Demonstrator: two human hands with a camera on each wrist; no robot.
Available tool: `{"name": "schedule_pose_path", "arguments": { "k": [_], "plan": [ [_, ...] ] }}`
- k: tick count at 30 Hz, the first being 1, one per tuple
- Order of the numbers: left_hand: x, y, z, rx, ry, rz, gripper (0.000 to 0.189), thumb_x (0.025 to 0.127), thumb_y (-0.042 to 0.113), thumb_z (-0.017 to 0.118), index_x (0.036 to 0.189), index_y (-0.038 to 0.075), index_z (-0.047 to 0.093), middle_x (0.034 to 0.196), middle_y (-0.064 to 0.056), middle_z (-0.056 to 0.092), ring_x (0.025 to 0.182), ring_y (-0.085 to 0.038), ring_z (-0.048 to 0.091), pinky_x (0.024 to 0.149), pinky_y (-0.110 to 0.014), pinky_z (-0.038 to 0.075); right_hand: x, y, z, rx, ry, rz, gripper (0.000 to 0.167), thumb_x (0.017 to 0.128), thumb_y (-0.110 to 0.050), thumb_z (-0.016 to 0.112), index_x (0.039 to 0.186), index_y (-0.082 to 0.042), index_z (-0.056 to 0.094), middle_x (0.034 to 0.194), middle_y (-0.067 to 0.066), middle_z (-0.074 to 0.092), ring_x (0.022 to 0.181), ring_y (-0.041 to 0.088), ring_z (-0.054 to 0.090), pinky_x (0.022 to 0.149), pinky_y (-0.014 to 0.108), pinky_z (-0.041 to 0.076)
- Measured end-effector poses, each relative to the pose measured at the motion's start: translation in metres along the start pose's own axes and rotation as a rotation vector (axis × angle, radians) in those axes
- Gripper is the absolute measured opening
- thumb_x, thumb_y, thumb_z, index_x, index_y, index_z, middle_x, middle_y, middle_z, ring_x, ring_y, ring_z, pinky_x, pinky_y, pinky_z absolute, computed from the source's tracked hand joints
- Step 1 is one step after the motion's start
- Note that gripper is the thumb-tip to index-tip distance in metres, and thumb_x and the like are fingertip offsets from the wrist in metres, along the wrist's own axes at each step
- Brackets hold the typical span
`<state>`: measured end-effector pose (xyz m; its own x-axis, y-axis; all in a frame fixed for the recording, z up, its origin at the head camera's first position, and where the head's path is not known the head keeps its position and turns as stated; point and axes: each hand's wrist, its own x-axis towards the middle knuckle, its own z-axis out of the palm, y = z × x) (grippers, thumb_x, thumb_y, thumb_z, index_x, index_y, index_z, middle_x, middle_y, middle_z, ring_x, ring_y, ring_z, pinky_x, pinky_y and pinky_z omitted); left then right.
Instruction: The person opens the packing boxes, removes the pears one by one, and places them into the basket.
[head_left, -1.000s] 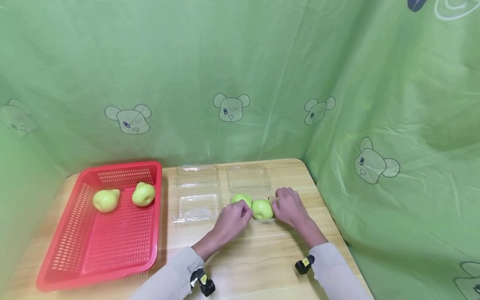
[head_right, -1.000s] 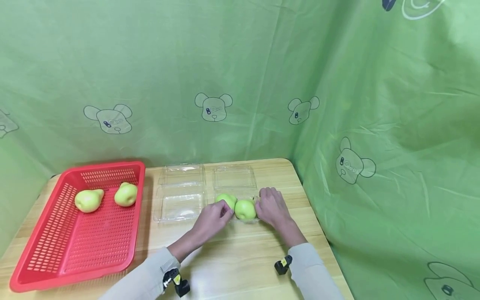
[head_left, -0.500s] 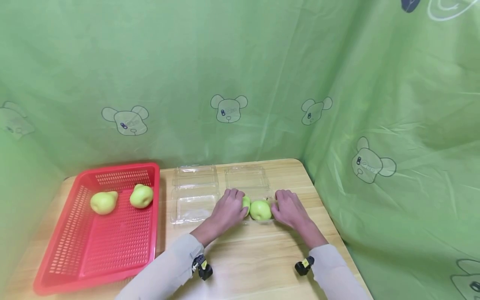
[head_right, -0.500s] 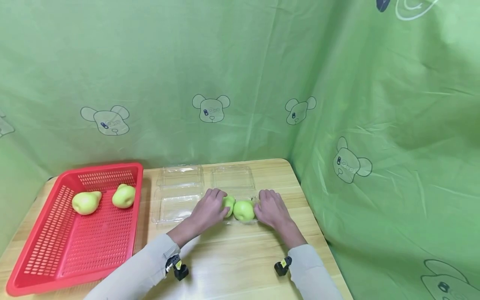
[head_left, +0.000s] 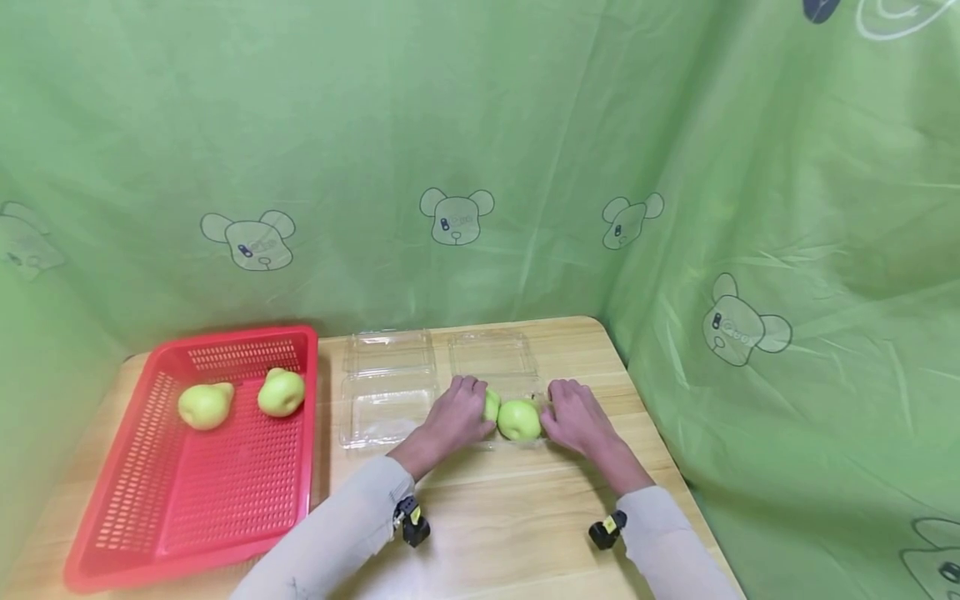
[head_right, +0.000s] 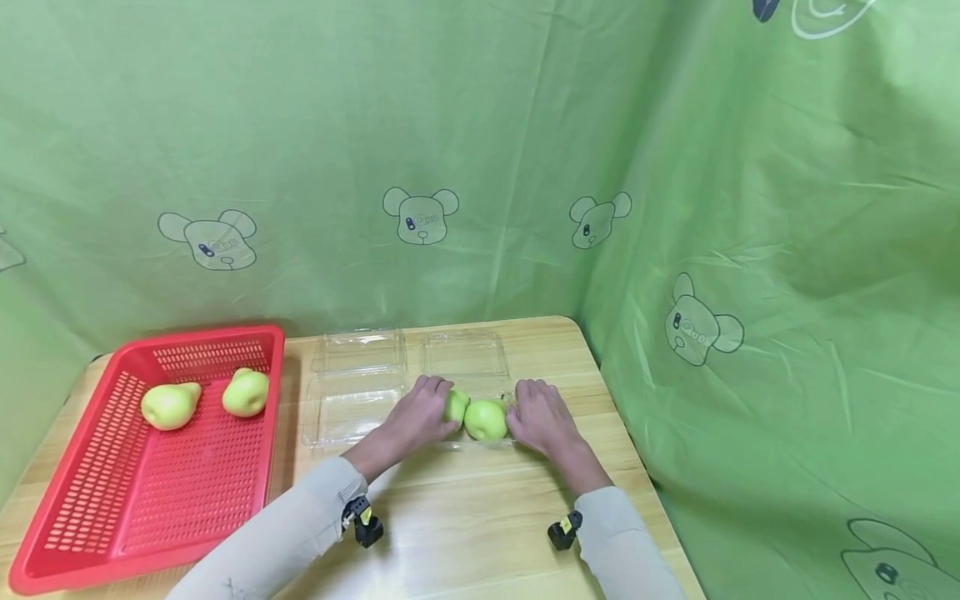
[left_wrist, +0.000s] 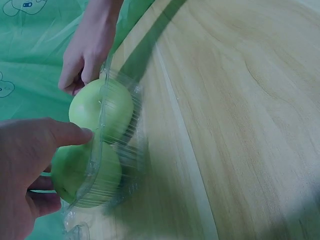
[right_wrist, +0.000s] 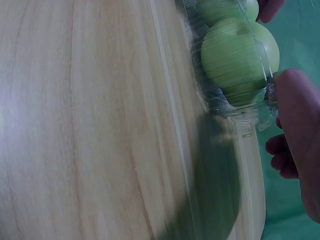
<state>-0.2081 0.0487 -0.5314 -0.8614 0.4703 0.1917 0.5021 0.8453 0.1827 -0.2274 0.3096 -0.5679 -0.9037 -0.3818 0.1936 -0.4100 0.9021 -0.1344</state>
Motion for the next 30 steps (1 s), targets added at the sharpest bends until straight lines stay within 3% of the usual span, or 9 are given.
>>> {"name": "schedule_pose_path", "arguments": {
  "k": [5,17,23,26,30],
  "plan": [
    [0.001,-0.001,0.003,0.012,0.012,0.024,0.052,0.082,0.034,0.081,0.116,-0.002,0.066,0.113,-0.017,0.072,0.108,-0.029,0.066,0.093,-0.032,0.063,0.001,0.000,0.000,0.012,-0.014,0.018,0.019,0.092,-0.027,0.058,0.089,-0.009,0.052,0.076,0.004,0.051,0.076,0.024,0.050,0.076,0.043,0.048],
    [0.004,-0.003,0.010,0.035,0.034,0.048,0.070,0.077,0.038,0.089,0.124,-0.007,0.066,0.114,-0.018,0.074,0.110,-0.029,0.070,0.107,-0.037,0.057,0.001,-0.002,0.000,0.016,-0.040,0.040,0.019,0.091,-0.026,0.059,0.093,-0.008,0.055,0.079,0.003,0.054,0.078,0.022,0.049,0.076,0.039,0.047],
    [0.004,-0.007,0.006,0.040,0.066,0.076,0.064,0.077,0.037,0.089,0.120,-0.005,0.067,0.111,-0.016,0.075,0.106,-0.027,0.071,0.108,-0.036,0.056,0.000,-0.001,0.002,0.021,-0.027,0.029,0.018,0.091,-0.025,0.059,0.093,-0.008,0.055,0.079,0.003,0.054,0.078,0.022,0.050,0.078,0.040,0.049],
    [0.003,-0.008,-0.001,0.000,0.074,0.078,0.060,0.078,0.035,0.089,0.118,-0.003,0.068,0.111,-0.014,0.075,0.103,-0.026,0.070,0.105,-0.036,0.058,0.000,0.000,0.003,0.021,-0.027,0.029,0.018,0.090,-0.026,0.058,0.092,-0.009,0.055,0.079,0.003,0.055,0.078,0.022,0.050,0.078,0.040,0.049],
    [0.003,-0.009,-0.011,-0.134,0.057,0.047,0.067,0.077,0.033,0.091,0.126,-0.004,0.065,0.120,-0.017,0.073,0.107,-0.028,0.069,0.101,-0.036,0.060,0.001,0.002,0.001,0.016,-0.027,0.033,0.017,0.090,-0.026,0.057,0.092,-0.009,0.055,0.079,0.003,0.055,0.077,0.021,0.050,0.076,0.040,0.049]
  ]
}}
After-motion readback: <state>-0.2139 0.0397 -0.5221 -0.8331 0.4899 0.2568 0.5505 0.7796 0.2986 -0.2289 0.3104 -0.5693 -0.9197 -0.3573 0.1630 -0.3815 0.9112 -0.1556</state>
